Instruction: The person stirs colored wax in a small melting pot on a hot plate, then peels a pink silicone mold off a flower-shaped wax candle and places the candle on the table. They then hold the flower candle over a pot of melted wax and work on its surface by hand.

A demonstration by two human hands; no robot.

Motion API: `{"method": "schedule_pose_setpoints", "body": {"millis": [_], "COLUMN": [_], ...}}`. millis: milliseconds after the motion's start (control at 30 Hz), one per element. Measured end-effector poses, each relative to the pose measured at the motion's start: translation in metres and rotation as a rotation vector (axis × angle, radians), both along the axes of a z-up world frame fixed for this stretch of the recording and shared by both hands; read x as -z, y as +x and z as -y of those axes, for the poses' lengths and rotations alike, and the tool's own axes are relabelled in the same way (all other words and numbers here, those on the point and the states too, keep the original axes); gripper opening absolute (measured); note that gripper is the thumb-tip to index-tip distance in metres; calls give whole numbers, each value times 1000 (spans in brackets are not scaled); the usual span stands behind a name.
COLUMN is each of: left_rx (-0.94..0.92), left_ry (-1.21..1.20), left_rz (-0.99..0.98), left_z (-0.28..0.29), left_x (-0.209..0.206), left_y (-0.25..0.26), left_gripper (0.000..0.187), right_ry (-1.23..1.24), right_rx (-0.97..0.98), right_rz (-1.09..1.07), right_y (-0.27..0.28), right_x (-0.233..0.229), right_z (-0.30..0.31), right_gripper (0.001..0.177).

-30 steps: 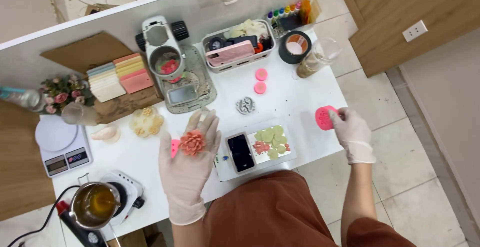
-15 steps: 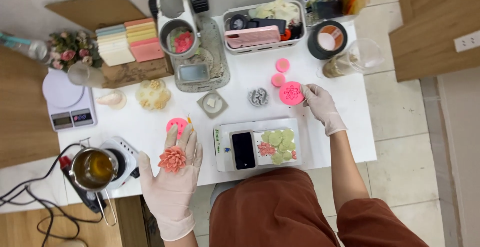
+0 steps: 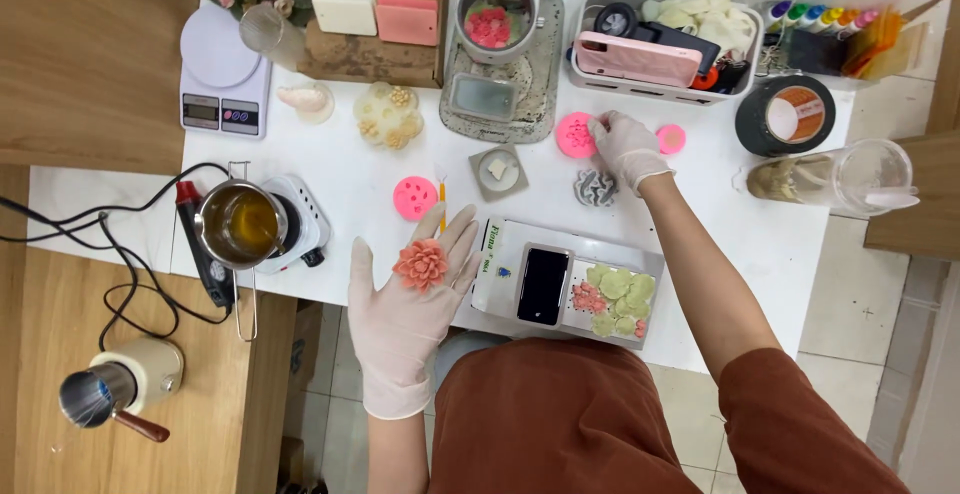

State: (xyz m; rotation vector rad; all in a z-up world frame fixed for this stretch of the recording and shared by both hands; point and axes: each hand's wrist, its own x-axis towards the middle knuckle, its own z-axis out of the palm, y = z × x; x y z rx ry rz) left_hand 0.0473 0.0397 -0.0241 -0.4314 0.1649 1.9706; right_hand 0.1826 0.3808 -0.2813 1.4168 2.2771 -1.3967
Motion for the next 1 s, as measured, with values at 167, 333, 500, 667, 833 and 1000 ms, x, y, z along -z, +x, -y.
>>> {"method": "schedule_pose_setpoints", "body": {"millis": [167,333,500,667,833,1000], "left_rx": [84,150,222,396,455,414], "left_ry": [82,139,121,170,137,395], "left_rz": [65,19,-63,129,177,313], "left_z": [-1,-10,-20,-11,-5,-9], "left_x": [12,18,21,52,66,67], "left_y": [0,8,18,34,58,72], "left_gripper": [90,92,93,87,76,69], "right_ry": [549,97,182,368,275,143], "right_rx": [-133,-212,-555,-706,-657,-528], "right_rz": [-122,-477,-516,-532,-457,-438], "right_y": [-15,-17,-17,5,31,57], "right_x": [-65,-213,-288,-276,-274,-282], "right_z": [33,103,143,154,163,151], "right_gripper": [55,62,85,83,76,73]}}
